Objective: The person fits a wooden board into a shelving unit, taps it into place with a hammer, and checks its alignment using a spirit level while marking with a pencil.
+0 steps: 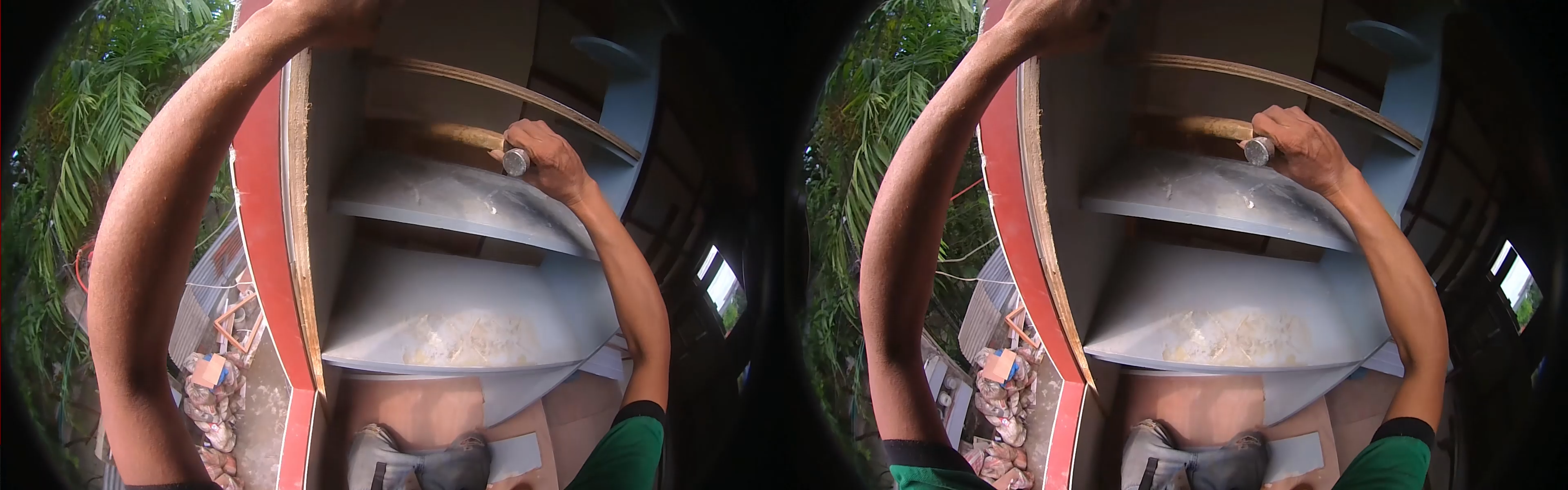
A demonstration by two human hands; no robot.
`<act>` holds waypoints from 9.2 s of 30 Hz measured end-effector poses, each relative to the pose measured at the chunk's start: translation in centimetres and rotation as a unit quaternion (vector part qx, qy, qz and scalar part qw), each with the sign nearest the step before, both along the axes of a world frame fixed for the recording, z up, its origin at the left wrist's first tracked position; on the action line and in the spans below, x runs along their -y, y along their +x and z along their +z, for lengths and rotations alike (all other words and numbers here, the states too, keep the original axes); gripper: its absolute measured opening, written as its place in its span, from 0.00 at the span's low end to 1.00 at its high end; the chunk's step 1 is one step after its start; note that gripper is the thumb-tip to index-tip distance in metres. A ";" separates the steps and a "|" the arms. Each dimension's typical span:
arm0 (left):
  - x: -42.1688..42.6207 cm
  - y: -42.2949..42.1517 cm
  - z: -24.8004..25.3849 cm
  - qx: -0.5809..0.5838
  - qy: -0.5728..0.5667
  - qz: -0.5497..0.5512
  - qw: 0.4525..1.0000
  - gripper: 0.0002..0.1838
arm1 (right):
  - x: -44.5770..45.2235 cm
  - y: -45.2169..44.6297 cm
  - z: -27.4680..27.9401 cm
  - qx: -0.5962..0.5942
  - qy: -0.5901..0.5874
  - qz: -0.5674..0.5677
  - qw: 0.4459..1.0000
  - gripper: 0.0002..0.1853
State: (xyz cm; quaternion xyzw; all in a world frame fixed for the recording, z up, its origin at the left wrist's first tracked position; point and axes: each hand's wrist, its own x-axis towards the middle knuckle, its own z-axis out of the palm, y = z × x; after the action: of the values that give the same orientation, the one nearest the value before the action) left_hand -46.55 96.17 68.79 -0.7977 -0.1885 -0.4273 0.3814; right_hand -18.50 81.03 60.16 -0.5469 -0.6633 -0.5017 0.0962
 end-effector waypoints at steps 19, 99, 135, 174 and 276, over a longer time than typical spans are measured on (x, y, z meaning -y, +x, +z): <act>-1.1 0.9 0.7 -0.023 0.022 -0.017 0.999 0.07 | 1.9 -0.8 0.6 0.015 -0.003 0.040 0.999 0.13; -20.2 22.3 -1.1 0.077 -0.007 -0.168 0.983 0.11 | 31.3 27.2 -7.7 -0.671 0.379 0.479 0.419 0.14; -19.3 20.1 -1.3 0.080 0.033 -0.114 0.990 0.18 | 26.0 30.4 -9.4 -0.628 0.336 0.527 0.464 0.09; -17.2 21.7 -2.0 0.108 0.088 -0.260 0.955 0.09 | 20.2 11.8 12.5 -0.196 0.261 -0.298 0.897 0.27; 32.0 9.0 -59.6 -0.419 -0.735 -0.350 0.402 0.22 | 45.0 -24.5 -75.2 -0.762 0.641 -0.009 -0.090 0.12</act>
State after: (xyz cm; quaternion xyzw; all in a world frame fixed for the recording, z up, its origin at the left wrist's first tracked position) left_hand -37.52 64.16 9.22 -0.8460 0.0497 0.1679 -0.5036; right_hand -43.01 36.02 -15.03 0.2777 -0.4597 -0.0362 -0.8428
